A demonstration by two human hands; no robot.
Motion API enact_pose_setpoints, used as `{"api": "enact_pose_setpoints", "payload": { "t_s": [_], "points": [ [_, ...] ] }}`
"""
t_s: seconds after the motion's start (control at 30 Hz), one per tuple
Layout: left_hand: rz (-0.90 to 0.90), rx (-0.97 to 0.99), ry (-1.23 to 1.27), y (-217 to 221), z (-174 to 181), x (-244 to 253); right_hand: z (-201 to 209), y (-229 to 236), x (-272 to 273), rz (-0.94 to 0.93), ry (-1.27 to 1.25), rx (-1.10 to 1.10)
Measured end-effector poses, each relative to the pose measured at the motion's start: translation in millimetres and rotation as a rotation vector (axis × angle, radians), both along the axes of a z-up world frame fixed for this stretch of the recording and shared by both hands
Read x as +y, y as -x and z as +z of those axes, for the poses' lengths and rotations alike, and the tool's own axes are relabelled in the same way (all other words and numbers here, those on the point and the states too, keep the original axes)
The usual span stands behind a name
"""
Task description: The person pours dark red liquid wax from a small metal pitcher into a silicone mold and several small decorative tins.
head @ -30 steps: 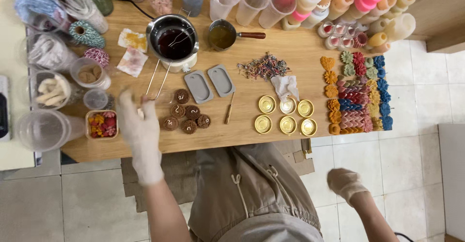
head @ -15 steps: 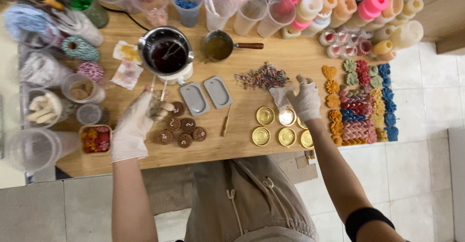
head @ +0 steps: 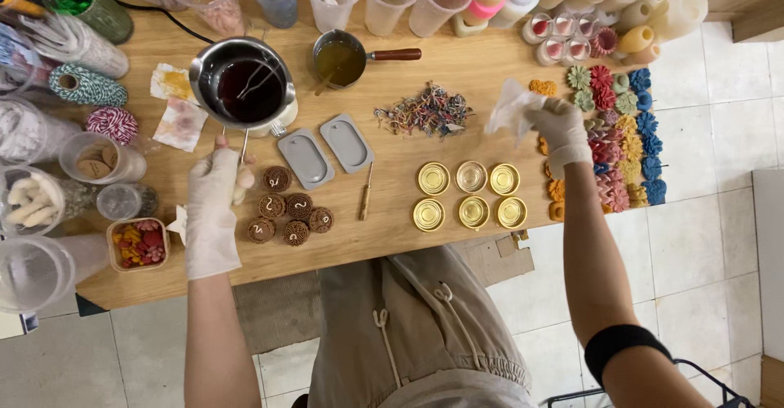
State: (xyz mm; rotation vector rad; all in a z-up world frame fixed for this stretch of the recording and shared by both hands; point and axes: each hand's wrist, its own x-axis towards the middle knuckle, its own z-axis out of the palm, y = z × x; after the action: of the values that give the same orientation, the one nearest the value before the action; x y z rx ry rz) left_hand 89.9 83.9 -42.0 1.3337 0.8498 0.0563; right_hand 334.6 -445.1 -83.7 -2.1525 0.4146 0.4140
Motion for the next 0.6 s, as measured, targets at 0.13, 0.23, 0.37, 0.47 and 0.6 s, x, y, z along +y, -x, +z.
{"api": "enact_pose_setpoints", "payload": {
  "t_s": [0.13,0.23,0.37,0.47,0.6],
  "points": [
    [0.018,0.11,-0.059,20.8,24.7,-18.0,-24.6,-31.5,-7.3,-0.06,-0.222,-0.125],
    [0.056,0.04,-0.017,37.7,38.1,-30.5,-8.0,-15.9,23.3,0.239,0.277,-0.544],
    [0.113,0.048,0.0,60.2,55.0,-61.3,51.8,54.8,128.7,0.373,-0.297,-0.395],
    [0.115,0.043,0.001,65.8,62.2,-90.2,100.1,108.7,203.4,0.428,-0.592,-0.24],
    [0.106,0.081,0.032,76.4,67.8,-120.9,157.2,133.1,249.8,0.846,-0.187,-0.829]
  ]
}}
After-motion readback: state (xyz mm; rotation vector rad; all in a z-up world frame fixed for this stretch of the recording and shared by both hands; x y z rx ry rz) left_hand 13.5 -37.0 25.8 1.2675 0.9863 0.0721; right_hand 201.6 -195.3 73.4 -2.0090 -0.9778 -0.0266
